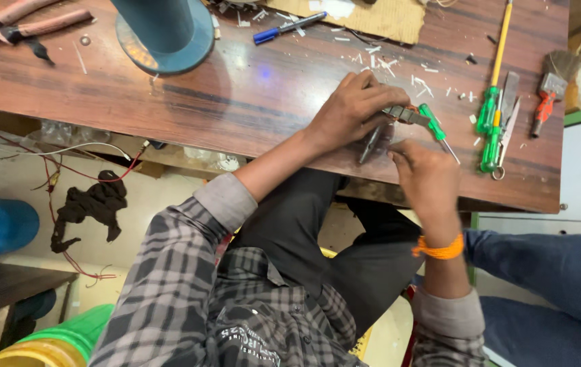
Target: The person sits at a workbench repairing a small electric motor armature with copper windings. They hold the armature, work on its commutator and shaft by hand, pick up a green-handled screwdriver to work on the assembly, and continue turning and manipulating the motor parts throughout the clip.
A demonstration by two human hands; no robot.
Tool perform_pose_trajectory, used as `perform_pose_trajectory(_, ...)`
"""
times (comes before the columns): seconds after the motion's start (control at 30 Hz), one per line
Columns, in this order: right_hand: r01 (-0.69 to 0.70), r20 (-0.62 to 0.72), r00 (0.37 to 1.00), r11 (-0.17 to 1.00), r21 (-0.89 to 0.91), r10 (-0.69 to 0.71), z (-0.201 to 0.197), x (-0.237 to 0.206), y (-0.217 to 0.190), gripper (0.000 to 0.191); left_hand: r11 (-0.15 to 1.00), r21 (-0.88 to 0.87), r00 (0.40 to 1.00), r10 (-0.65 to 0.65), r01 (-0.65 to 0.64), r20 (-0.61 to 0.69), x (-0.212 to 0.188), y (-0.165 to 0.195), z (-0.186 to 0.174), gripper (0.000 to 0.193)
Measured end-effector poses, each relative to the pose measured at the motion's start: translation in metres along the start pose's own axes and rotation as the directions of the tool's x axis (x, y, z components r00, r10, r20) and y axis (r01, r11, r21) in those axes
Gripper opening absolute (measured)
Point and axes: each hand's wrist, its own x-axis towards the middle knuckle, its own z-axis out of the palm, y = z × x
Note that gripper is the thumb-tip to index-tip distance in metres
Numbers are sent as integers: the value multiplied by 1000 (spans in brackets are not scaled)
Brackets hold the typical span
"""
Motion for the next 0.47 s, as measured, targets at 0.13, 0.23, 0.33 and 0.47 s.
perform_pose_trajectory(0.13, -12, 21, 1000, 959, -281, 18, 34, -18, 8, 9, 992, 109, 996, 63, -69, 61, 2, 1, 0, 50)
perform_pose_trajectory(0.23, 4, -20, 1000, 988, -156, -7, 40, -24, 6, 12, 925, 277, 966, 244, -259, 91, -7, 2, -6, 58)
perform_pose_trajectory(0.33, 23, -35, 999, 1000, -17, -24, 24, -29, 2, 10, 862, 351, 929, 362, -365, 78, -18, 4, 0, 50)
perform_pose_trajectory(0.47, -51, 1, 999, 994, 98, 52, -3, -26, -8, 11, 830, 403, 921, 320, -385, 221, -37, -11, 5, 42)
